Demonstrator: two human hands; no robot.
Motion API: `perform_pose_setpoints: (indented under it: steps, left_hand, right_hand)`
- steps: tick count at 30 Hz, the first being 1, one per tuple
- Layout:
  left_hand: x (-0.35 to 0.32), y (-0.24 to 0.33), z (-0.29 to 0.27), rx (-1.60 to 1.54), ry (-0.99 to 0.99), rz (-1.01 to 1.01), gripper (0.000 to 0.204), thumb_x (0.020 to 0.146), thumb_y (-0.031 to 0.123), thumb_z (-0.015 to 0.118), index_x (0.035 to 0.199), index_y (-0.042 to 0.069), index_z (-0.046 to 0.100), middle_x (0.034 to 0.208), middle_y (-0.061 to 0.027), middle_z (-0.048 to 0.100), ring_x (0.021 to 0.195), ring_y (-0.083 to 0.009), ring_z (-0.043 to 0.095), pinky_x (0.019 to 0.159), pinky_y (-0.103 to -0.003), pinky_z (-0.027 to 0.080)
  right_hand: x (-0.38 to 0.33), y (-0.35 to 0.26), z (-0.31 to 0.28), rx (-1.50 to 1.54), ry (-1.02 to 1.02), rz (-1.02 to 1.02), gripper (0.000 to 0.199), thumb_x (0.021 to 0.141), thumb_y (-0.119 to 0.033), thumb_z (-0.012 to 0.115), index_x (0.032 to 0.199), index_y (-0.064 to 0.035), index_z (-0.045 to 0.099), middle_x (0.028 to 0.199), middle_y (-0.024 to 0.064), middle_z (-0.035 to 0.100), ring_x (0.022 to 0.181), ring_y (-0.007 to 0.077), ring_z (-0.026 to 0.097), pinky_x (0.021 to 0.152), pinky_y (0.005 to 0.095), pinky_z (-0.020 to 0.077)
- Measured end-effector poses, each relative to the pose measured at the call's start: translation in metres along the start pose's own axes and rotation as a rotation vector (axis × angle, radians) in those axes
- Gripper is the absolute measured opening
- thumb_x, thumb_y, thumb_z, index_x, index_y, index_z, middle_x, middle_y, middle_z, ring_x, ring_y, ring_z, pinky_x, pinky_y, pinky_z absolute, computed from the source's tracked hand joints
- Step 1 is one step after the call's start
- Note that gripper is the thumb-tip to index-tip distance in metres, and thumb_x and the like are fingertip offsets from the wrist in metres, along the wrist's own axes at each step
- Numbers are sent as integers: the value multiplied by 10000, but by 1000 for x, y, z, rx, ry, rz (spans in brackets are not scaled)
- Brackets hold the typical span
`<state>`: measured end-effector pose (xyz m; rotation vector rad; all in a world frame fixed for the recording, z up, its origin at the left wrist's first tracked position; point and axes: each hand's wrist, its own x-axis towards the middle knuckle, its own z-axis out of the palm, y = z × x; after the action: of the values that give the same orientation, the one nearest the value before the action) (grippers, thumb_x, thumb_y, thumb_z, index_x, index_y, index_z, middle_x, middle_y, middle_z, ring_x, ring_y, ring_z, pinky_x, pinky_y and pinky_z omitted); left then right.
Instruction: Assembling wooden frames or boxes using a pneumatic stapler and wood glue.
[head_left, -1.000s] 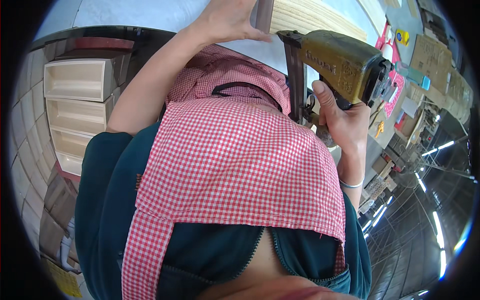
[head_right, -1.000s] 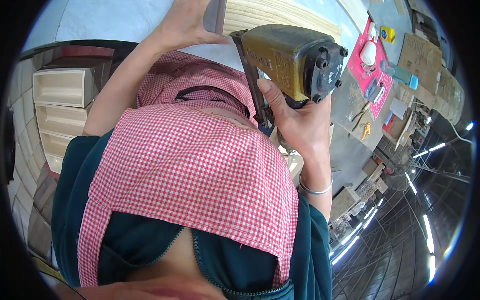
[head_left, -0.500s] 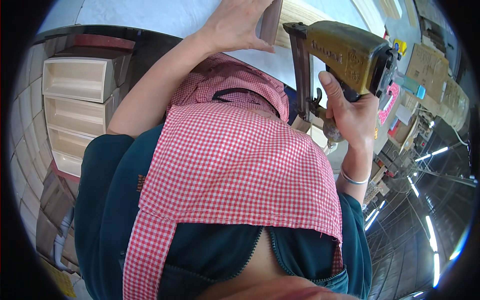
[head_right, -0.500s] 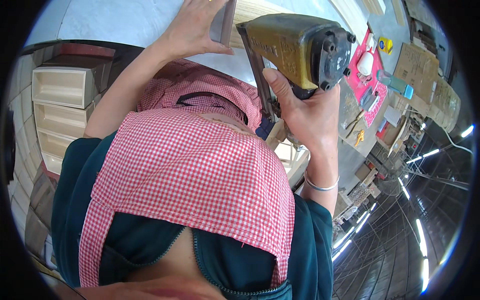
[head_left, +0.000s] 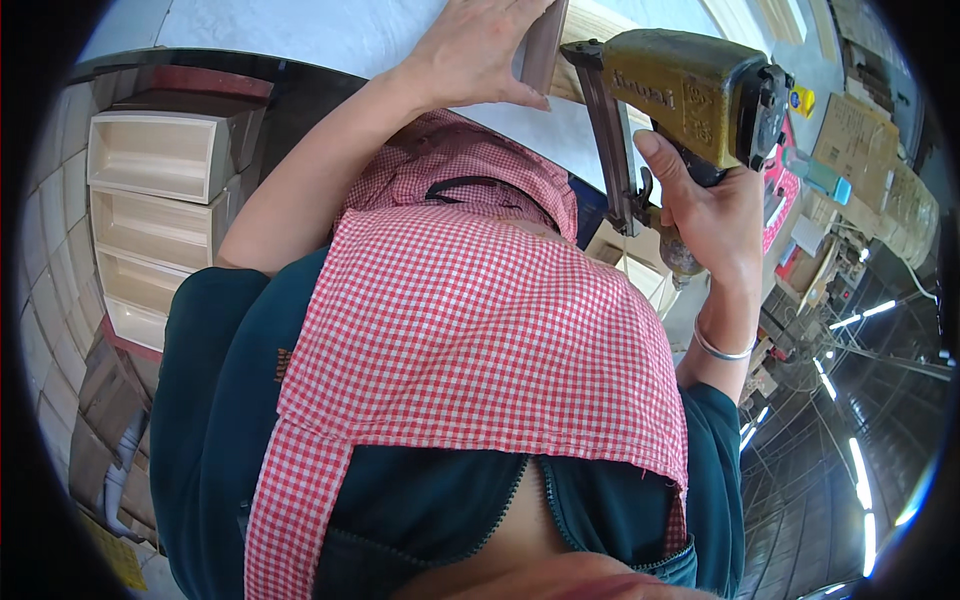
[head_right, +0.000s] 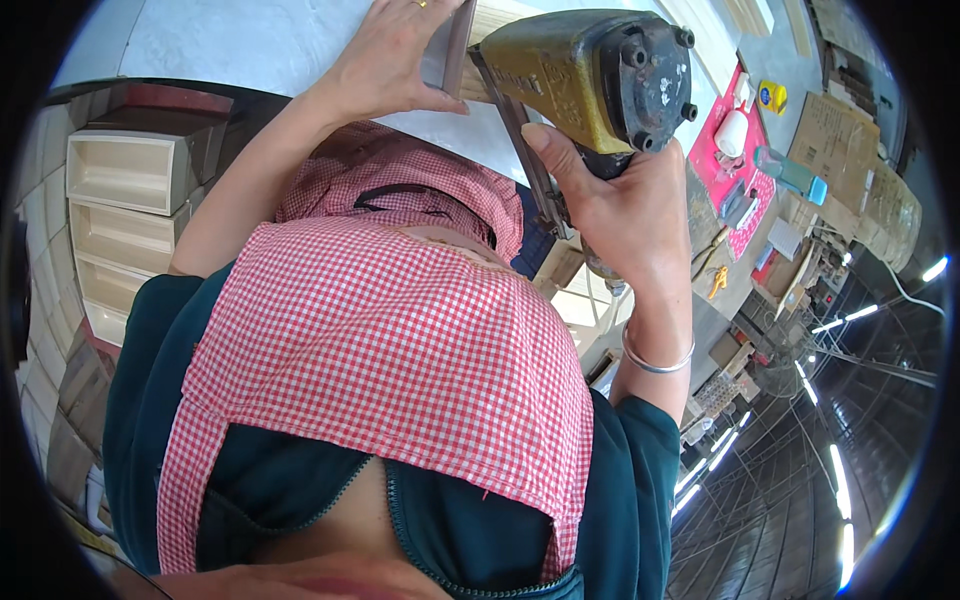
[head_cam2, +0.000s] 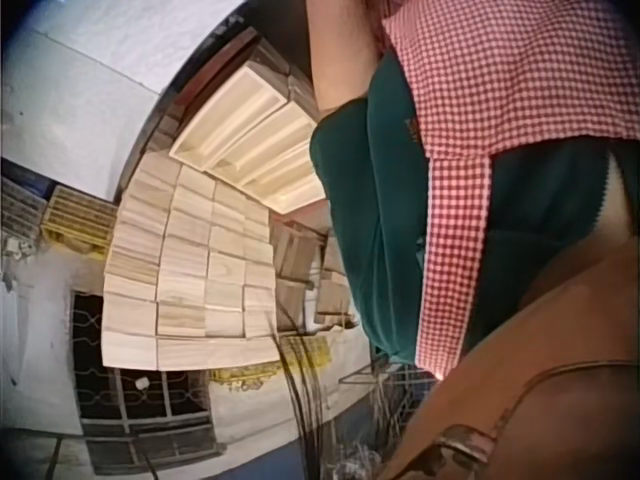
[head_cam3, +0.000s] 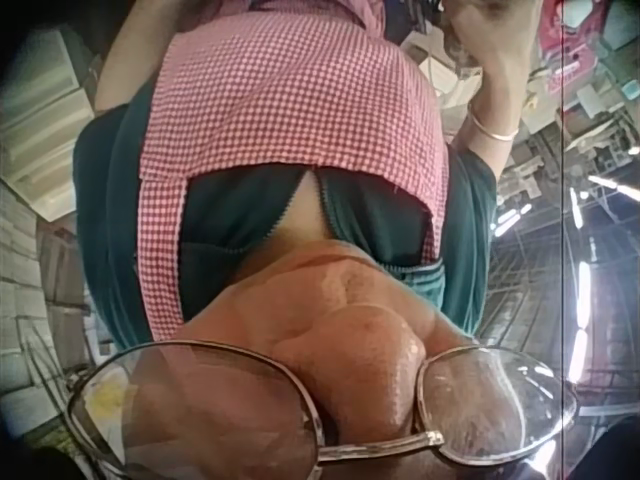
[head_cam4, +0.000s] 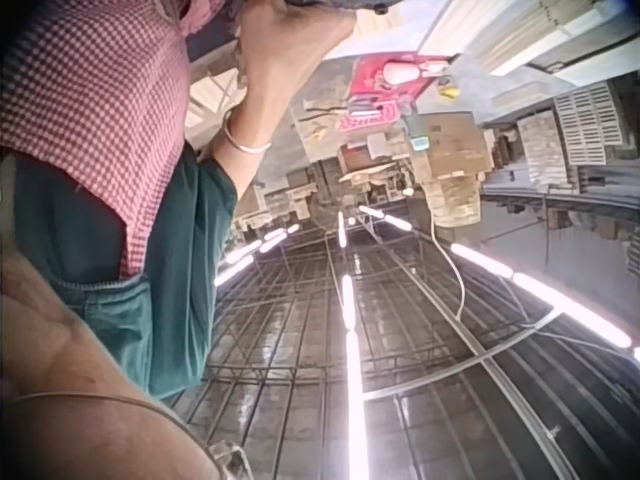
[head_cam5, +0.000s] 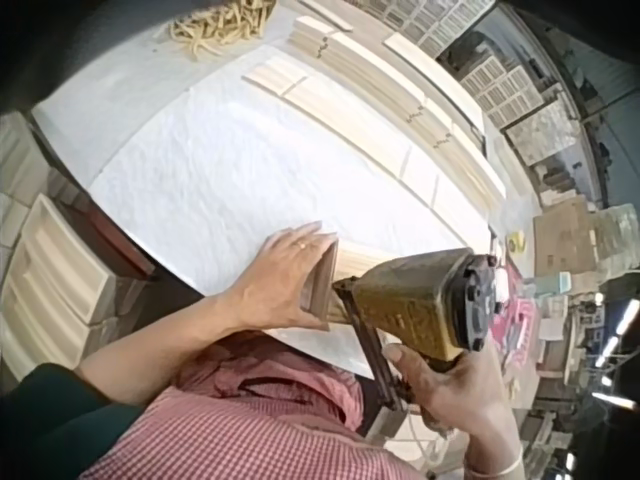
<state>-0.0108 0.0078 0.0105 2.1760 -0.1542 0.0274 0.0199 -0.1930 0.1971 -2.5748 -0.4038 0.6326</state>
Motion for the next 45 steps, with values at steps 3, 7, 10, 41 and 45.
perform_pose_setpoints:
  steps: [3,7,10,41,45]
  left_hand:
    - [0,-3,5,64,57,36,1139,635,507,870,1465,-57,331,1476,-245,413,1429,-369,346,1174,-489,269]
    - [-16,-7,-1,-132,116,-73,1036,723,452,832,1490,-17,318,1489,-230,409,1374,-392,404,1145,-486,308]
    - [-51,7,-26,-168,221,-327,964,791,626,661,1473,8,373,1267,-203,566,1184,-380,546,1030,-452,409]
    - [-277,4,-70,17,1335,-1188,324,808,78,498,995,-166,604,989,-335,647,912,-474,637,839,-479,522]
    - [-282,-33,-67,121,1417,-1264,352,834,79,487,1075,-165,569,1089,-342,602,974,-476,623,881,-485,515]
  right_hand:
    - [-2,6,-4,57,91,-7,295,839,-137,793,1071,13,688,787,80,716,608,166,643,548,276,512]
    - [-9,34,-19,167,425,110,294,891,-258,759,968,11,669,554,5,546,410,86,465,387,210,358]
    - [-17,93,-48,77,536,243,334,891,-228,721,1097,24,644,664,23,601,512,79,523,462,211,427]
    - [10,320,-73,-381,839,20,451,955,-327,593,1158,73,639,1013,228,682,829,341,638,733,413,507]
    - [22,283,-60,-317,786,-47,474,979,-341,587,1267,34,621,1177,214,636,987,304,625,807,388,514]
